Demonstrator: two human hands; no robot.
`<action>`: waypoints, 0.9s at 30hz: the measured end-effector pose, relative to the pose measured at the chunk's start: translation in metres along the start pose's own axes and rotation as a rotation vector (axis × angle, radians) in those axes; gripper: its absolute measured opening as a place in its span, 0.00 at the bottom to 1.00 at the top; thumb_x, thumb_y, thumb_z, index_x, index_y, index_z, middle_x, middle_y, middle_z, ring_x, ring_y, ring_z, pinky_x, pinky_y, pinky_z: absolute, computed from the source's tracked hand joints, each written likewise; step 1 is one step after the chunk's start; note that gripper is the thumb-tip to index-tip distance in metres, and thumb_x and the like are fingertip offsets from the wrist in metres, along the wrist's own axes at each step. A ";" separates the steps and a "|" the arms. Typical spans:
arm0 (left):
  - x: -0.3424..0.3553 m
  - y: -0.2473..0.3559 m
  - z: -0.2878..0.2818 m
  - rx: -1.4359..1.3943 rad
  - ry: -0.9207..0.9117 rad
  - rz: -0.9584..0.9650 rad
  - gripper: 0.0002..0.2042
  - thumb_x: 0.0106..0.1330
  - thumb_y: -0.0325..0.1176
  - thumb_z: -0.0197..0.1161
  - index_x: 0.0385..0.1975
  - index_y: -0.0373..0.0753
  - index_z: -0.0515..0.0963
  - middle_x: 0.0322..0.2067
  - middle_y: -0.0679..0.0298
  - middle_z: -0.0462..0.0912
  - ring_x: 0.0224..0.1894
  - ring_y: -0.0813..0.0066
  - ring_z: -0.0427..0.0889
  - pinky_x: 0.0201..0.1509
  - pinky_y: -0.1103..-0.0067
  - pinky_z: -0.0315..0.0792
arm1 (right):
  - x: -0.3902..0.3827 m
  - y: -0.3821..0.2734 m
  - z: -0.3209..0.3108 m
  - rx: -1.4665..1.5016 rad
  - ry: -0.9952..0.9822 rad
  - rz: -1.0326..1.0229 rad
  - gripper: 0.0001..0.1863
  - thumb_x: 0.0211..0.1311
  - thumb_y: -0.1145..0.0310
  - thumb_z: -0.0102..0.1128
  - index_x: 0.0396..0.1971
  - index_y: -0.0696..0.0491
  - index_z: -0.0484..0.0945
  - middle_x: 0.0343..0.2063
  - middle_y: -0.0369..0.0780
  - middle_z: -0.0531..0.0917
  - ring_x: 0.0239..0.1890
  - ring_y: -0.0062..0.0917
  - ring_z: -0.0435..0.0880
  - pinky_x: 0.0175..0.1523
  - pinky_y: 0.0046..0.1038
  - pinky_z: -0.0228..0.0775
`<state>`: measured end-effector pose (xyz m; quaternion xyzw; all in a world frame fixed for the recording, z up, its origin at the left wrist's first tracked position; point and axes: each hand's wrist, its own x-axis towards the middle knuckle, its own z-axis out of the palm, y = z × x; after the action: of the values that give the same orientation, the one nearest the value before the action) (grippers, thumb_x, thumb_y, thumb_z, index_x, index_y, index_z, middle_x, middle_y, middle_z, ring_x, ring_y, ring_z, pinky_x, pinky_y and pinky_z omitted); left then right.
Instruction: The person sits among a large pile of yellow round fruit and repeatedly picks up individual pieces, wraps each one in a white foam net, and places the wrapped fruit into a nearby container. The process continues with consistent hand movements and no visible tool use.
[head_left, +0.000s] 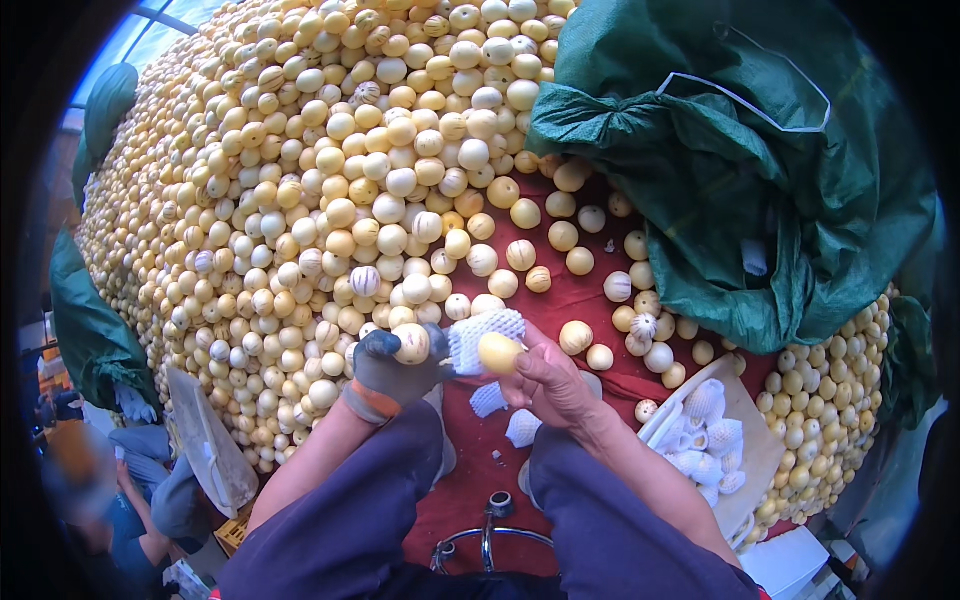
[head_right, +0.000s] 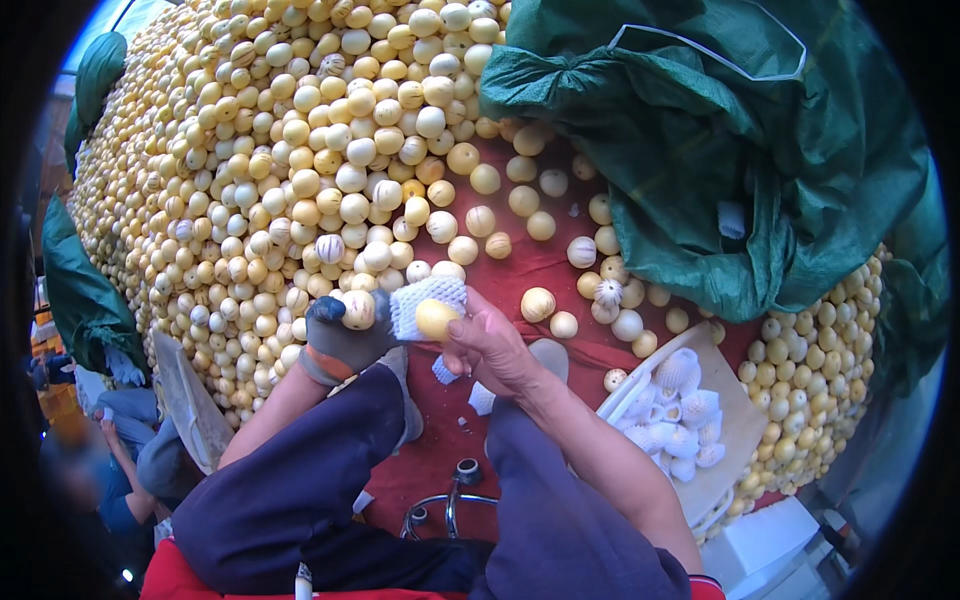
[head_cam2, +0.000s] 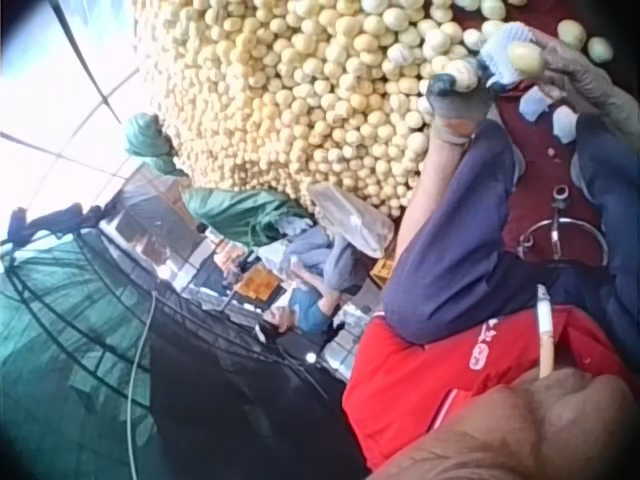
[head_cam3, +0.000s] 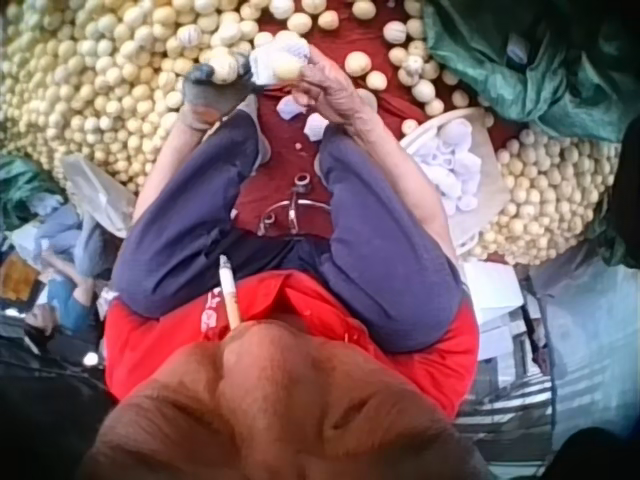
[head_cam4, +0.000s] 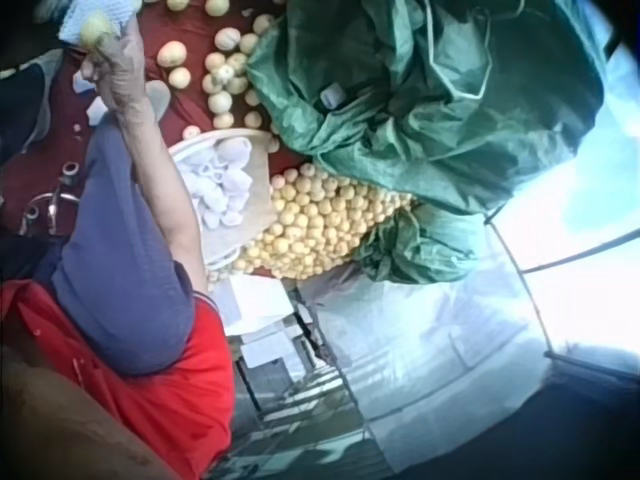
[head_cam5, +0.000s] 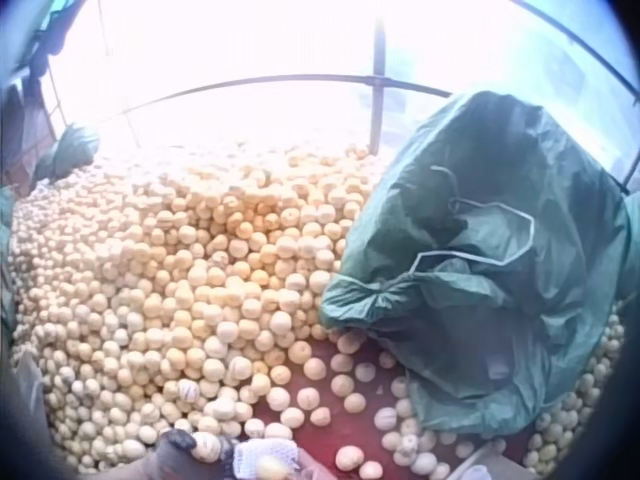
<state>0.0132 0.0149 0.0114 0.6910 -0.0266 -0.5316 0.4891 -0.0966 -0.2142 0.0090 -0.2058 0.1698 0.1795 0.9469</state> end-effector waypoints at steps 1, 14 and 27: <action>0.000 -0.008 0.003 -0.565 -0.127 0.023 0.33 0.57 0.50 0.66 0.59 0.36 0.73 0.59 0.56 0.77 0.61 0.64 0.76 0.66 0.69 0.69 | 0.000 0.002 0.003 0.025 -0.071 0.034 0.42 0.66 0.58 0.71 0.72 0.54 0.56 0.48 0.39 0.81 0.25 0.15 0.77 0.29 0.16 0.73; -0.004 -0.001 0.014 0.029 -0.182 0.398 0.27 0.53 0.51 0.75 0.43 0.34 0.79 0.44 0.61 0.78 0.48 0.68 0.77 0.57 0.70 0.71 | 0.004 0.019 0.015 -0.887 0.559 -0.233 0.25 0.58 0.67 0.76 0.52 0.59 0.75 0.44 0.43 0.86 0.48 0.23 0.86 0.51 0.28 0.81; -0.002 0.009 0.029 -0.310 -0.504 0.213 0.27 0.56 0.31 0.73 0.56 0.35 0.74 0.50 0.58 0.81 0.52 0.69 0.81 0.59 0.72 0.76 | 0.018 0.040 -0.021 -0.156 0.404 -0.054 0.10 0.69 0.66 0.63 0.44 0.54 0.75 0.38 0.40 0.83 0.42 0.26 0.85 0.49 0.28 0.79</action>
<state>-0.0055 -0.0072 0.0202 0.4480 -0.1377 -0.6298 0.6194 -0.1025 -0.1852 -0.0296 -0.3146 0.3364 0.1217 0.8792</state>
